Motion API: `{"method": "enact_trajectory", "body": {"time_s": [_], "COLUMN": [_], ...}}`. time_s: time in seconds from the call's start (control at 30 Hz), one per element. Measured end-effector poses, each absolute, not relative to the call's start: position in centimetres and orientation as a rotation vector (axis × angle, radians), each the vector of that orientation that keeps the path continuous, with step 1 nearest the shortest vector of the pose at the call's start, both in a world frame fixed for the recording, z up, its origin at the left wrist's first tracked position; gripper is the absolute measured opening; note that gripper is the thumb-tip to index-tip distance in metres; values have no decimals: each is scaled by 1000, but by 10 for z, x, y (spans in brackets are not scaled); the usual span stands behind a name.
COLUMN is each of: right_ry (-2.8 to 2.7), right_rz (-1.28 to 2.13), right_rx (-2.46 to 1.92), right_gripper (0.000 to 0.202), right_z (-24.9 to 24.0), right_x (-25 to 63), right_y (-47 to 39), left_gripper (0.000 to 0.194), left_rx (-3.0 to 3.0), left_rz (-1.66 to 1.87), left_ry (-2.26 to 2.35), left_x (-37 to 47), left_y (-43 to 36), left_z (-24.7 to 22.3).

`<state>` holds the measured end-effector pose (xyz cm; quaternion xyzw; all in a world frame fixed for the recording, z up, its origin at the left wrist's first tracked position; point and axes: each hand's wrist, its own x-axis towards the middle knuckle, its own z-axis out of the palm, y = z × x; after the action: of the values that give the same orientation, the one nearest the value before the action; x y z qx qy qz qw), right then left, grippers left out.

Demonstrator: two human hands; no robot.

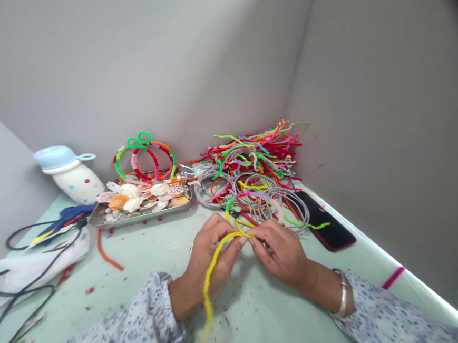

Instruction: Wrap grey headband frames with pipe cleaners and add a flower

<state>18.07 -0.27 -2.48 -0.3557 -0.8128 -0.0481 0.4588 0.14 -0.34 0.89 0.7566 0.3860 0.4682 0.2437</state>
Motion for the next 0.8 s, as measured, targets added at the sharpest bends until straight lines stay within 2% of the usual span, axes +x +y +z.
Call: {"method": "enact_trajectory", "body": {"time_s": [0.8], "right_ry": [-2005], "right_rz": [-62], "right_rx": [-917], "right_gripper": [13], "right_z": [-26], "right_x": [181], "right_y": [-2], "left_gripper": [14], "left_rx": [1975], "left_rz": [1240], "left_ry": [1034], "left_x": [2], "left_y": [0], "left_z": [4]}}
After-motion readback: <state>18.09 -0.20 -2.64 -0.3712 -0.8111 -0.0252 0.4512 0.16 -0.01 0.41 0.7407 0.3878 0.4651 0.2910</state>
